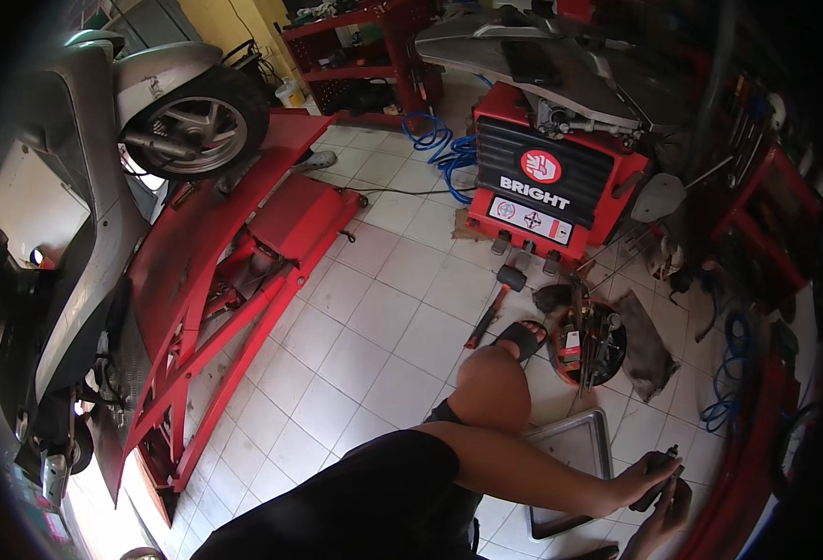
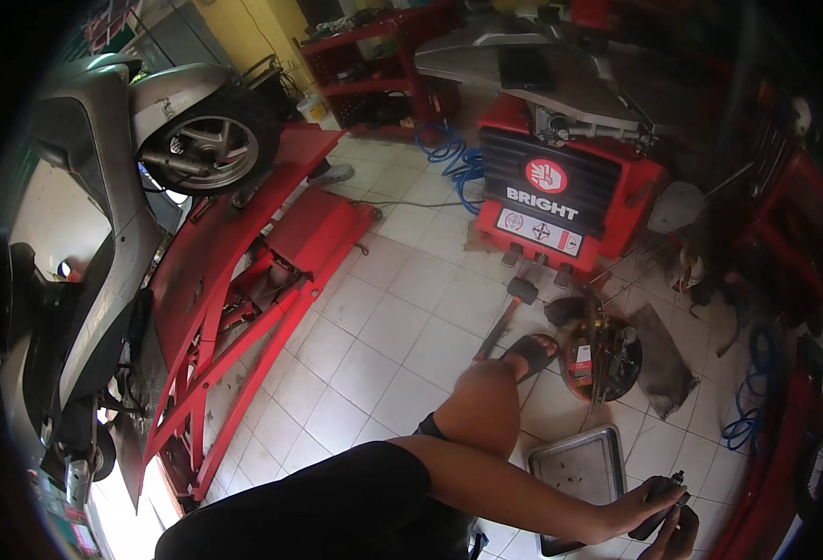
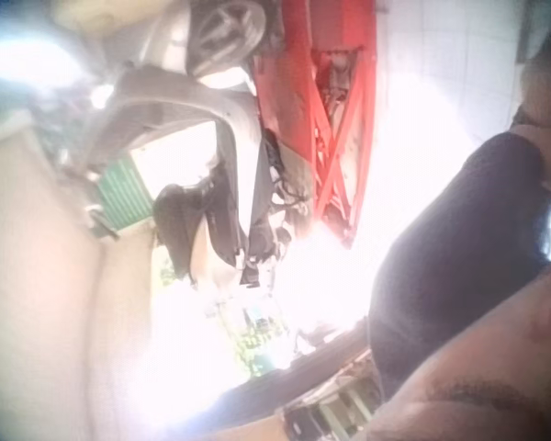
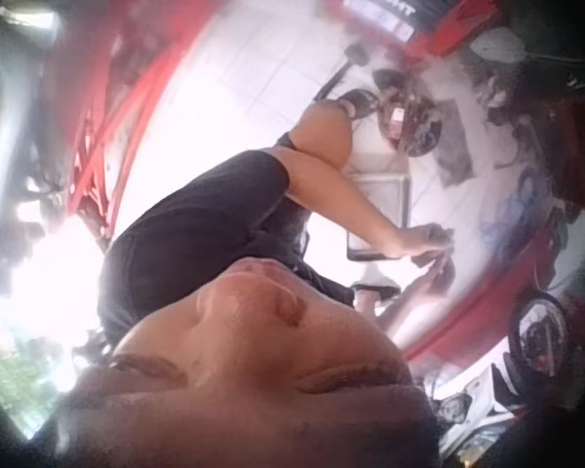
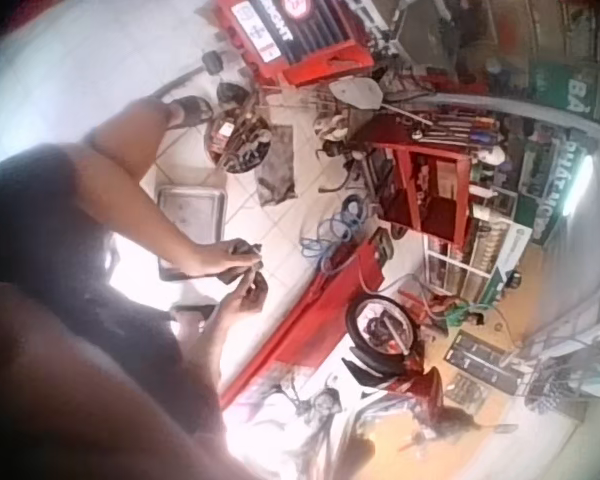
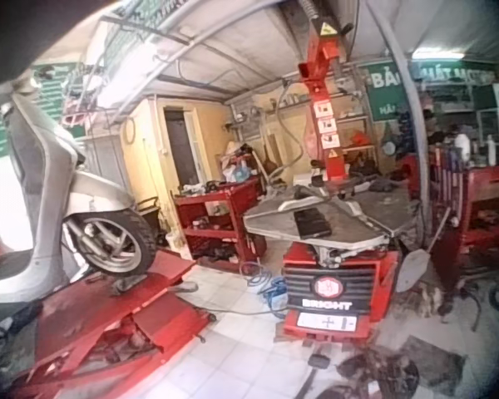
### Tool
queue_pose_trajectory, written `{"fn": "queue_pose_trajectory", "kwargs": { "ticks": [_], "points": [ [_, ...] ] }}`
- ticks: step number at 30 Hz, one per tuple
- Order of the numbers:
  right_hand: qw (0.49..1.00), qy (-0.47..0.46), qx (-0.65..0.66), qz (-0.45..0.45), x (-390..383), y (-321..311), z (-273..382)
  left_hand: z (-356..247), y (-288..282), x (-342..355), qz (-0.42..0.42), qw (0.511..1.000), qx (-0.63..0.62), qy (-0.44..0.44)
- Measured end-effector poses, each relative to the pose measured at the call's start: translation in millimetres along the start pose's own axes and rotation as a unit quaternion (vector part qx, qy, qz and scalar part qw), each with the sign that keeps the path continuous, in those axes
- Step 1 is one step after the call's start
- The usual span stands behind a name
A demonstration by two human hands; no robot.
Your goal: The person holds a cylindrical motor component and uses a screwdriver to pry and scrape at its surface. They rotate the object to access different sides and continue the prying action over a metal tray.
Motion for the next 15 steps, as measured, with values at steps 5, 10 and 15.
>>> {"fn": "queue_pose_trajectory", "kwargs": {
  "ticks": [5, 10, 15],
  "points": [
    [0.998, 0.034, 0.041, 0.02, -1.5, 1.5, -15.0, 10.4, -4.2, 4.3, -0.007, 1.0, -0.001, 0.001],
    [0.998, 0.041, 0.047, 0.015, 2.2, 5.1, -15.2, 12.5, -9.7, 4.5, -0.013, 0.998, -0.058, -0.026],
    [0.997, 0.036, 0.072, -0.011, 3.6, 1.7, -12.7, 14.0, -7.2, 5.7, 0.019, 0.994, -0.108, -0.022]
  ]
}}
Point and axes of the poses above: each hand's wrist, its own x-axis towards the middle knuckle, its own y-axis out of the palm, z = x × y, the point moved 4 cm from there along x, towards the middle knuckle, and after that the axes turned 5 degrees about z, right-handed, at the moved point
